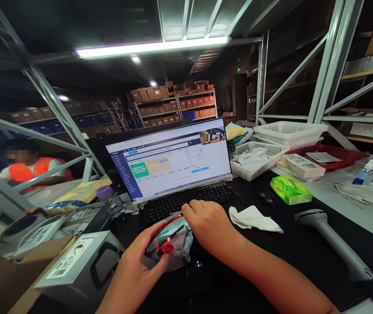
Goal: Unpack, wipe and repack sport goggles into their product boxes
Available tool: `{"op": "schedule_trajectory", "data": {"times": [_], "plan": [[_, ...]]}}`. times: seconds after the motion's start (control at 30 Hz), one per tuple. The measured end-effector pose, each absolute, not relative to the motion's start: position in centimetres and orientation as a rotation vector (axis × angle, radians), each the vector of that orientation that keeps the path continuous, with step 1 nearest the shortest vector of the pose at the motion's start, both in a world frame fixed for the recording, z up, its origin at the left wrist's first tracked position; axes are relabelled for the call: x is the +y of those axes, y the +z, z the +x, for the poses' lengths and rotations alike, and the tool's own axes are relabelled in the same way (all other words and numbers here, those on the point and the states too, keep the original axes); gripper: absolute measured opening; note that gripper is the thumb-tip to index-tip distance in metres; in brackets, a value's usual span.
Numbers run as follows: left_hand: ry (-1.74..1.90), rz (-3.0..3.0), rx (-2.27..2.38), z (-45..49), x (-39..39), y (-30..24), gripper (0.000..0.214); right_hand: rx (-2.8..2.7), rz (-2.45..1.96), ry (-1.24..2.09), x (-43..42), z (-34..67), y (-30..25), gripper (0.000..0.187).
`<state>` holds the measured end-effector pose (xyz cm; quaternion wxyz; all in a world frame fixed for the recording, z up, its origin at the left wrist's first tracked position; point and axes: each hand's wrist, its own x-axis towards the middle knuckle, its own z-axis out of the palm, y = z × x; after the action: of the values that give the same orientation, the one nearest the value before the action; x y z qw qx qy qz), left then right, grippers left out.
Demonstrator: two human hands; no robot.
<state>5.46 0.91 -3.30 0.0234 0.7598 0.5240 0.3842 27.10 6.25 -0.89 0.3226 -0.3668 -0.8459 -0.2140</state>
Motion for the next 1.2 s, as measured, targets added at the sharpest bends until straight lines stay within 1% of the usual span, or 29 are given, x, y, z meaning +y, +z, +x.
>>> {"op": "schedule_trajectory", "data": {"times": [0.07, 0.13, 0.17, 0.23, 0.27, 0.33, 0.4, 0.43, 0.53, 0.57, 0.6, 0.7, 0.73, 0.9, 0.97, 1.0, 1.07, 1.2], "plan": [[1.155, 2.269, 1.616, 5.5, 0.8, -3.3, 0.04, -2.206, -0.863, -0.468, 5.9, 27.2, -0.8, 0.019], [1.139, 2.192, 1.601, 5.3, 0.7, -3.1, 0.036, -2.165, -0.814, -0.242, 6.0, 28.2, -0.3, 0.022], [1.139, 2.164, 1.588, 5.1, 0.7, -3.0, 0.035, -2.132, -0.831, -0.109, 6.2, 29.0, 0.1, 0.026], [1.176, 2.121, 1.565, 4.6, 0.8, -2.7, 0.034, -2.071, -0.967, 0.09, 7.0, 31.3, 1.0, 0.035], [1.21, 2.107, 1.554, 4.3, 0.9, -2.6, 0.035, -2.06, -1.08, 0.133, 7.6, 32.6, 1.4, 0.035], [1.281, 2.075, 1.541, 3.9, 1.1, -2.4, 0.037, -2.128, -1.361, 0.15, 8.8, 35.0, 1.5, 0.028], [1.321, 2.038, 1.537, 3.7, 1.1, -2.1, 0.039, -2.248, -1.622, 0.16, 9.9, 37.0, 0.5, 0.021], [1.327, 2.023, 1.535, 3.6, 1.2, -2.0, 0.039, -2.296, -1.718, 0.181, 10.3, 37.7, -0.5, 0.021], [1.348, 1.999, 1.518, 3.5, 1.2, -1.9, 0.038, -2.325, -1.874, 0.249, 11.0, 38.7, -4.4, 0.038], [1.352, 1.99, 1.503, 3.5, 1.2, -1.9, 0.038, -2.316, -1.904, 0.263, 11.1, 38.9, -5.6, 0.04], [1.352, 1.973, 1.485, 3.4, 1.2, -2.1, 0.038, -2.305, -1.928, 0.27, 11.2, 38.9, -6.7, 0.037], [1.36, 1.902, 1.441, 3.3, 1.2, -2.7, 0.039, -2.259, -1.958, 0.255, 11.9, 39.2, -8.5, 0.008], [1.364, 1.887, 1.434, 3.3, 1.3, -2.9, 0.039, -2.239, -1.956, 0.241, 12.2, 39.4, -8.6, 0.01], [1.415, 1.859, 1.449, 3.3, 1.4, -3.3, 0.039, -2.096, -1.775, 0.131, 13.1, 40.4, -6.4, 0.027], [1.468, 1.829, 1.463, 3.6, 1.5, -3.1, 0.039, -2.065, -1.659, 0.126, 12.7, 40.1, -4.9, 0.041], [1.487, 1.815, 1.468, 3.7, 1.5, -3.0, 0.04, -2.038, -1.567, 0.182, 12.3, 39.6, -4.2, 0.047], [1.515, 1.775, 1.48, 3.9, 1.5, -2.8, 0.041, -1.923, -1.317, 0.426, 11.2, 37.9, -2.9, 0.053], [1.568, 1.7, 1.504, 3.7, 1.6, -2.9, 0.041, -1.502, -0.816, 1.159, 8.7, 31.9, -1.5, 0.049]]}}
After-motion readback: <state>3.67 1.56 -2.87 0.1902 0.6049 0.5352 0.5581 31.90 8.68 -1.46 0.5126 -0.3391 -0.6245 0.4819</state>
